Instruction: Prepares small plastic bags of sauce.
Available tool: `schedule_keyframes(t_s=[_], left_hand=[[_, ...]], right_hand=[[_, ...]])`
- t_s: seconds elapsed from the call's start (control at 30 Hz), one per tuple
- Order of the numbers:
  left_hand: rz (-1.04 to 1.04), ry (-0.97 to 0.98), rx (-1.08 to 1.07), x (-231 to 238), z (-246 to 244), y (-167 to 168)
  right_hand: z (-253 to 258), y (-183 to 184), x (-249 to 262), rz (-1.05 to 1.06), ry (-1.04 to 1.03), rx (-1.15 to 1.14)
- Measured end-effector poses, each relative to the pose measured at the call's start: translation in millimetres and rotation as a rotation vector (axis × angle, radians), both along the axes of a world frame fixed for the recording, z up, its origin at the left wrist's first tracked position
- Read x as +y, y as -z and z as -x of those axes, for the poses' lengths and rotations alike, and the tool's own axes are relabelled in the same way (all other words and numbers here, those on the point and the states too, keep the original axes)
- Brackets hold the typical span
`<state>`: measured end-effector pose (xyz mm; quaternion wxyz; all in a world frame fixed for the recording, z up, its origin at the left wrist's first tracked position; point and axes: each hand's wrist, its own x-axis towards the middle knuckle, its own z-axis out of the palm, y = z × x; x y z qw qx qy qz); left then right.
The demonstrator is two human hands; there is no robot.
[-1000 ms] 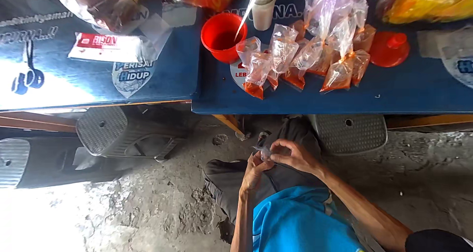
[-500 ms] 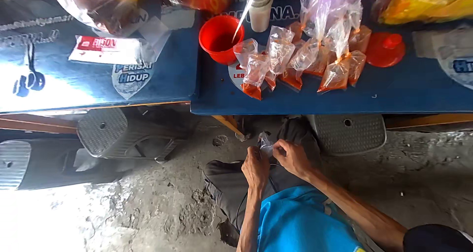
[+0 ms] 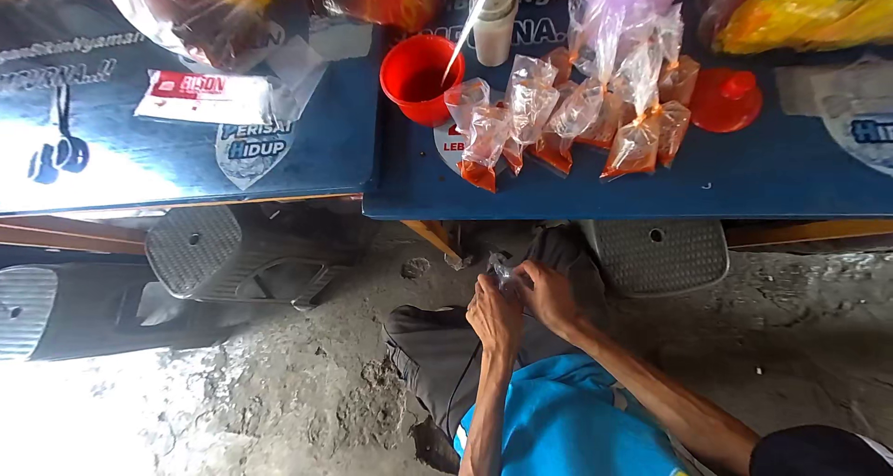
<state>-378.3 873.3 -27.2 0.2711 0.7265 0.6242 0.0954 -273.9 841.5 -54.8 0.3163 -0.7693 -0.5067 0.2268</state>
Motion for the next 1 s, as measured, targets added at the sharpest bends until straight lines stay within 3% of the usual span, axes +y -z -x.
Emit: schedule_keyframes(t_s=[0.33, 0.43, 0.53, 0.67, 0.77, 0.83, 0.93, 1.0], left_hand=[[0.039, 0.026, -0.039, 15, 6, 5], [-0.015, 0.285, -0.407, 26, 35, 20], [-0.092, 0.510, -0.393, 29, 43, 9], [-0.323, 0.495, -0.410, 32, 33, 10], [-0.294, 0.430, -0.501, 38, 35, 11], [-0.179, 0.360, -0.540, 42, 39, 8], [-0.151, 0.290, -0.492, 49, 45, 2], [-0.187, 0.294, -0.413, 51, 44, -8]], right_hand=[[-3, -4, 5, 0.112, 0.077, 0.048], [-14, -26, 10, 0.309, 0.086, 0.229], [-24, -40, 18, 0.388, 0.037, 0.392], [-21, -50, 25, 0.356, -0.022, 0.529], [-22, -62, 24, 0.268, -0.061, 0.562], [-22, -70, 19, 0.112, -0.120, 0.507], [-20, -82, 12, -0.170, -0.243, 0.178], [-21, -92, 11, -0.150, -0.376, 0.031]])
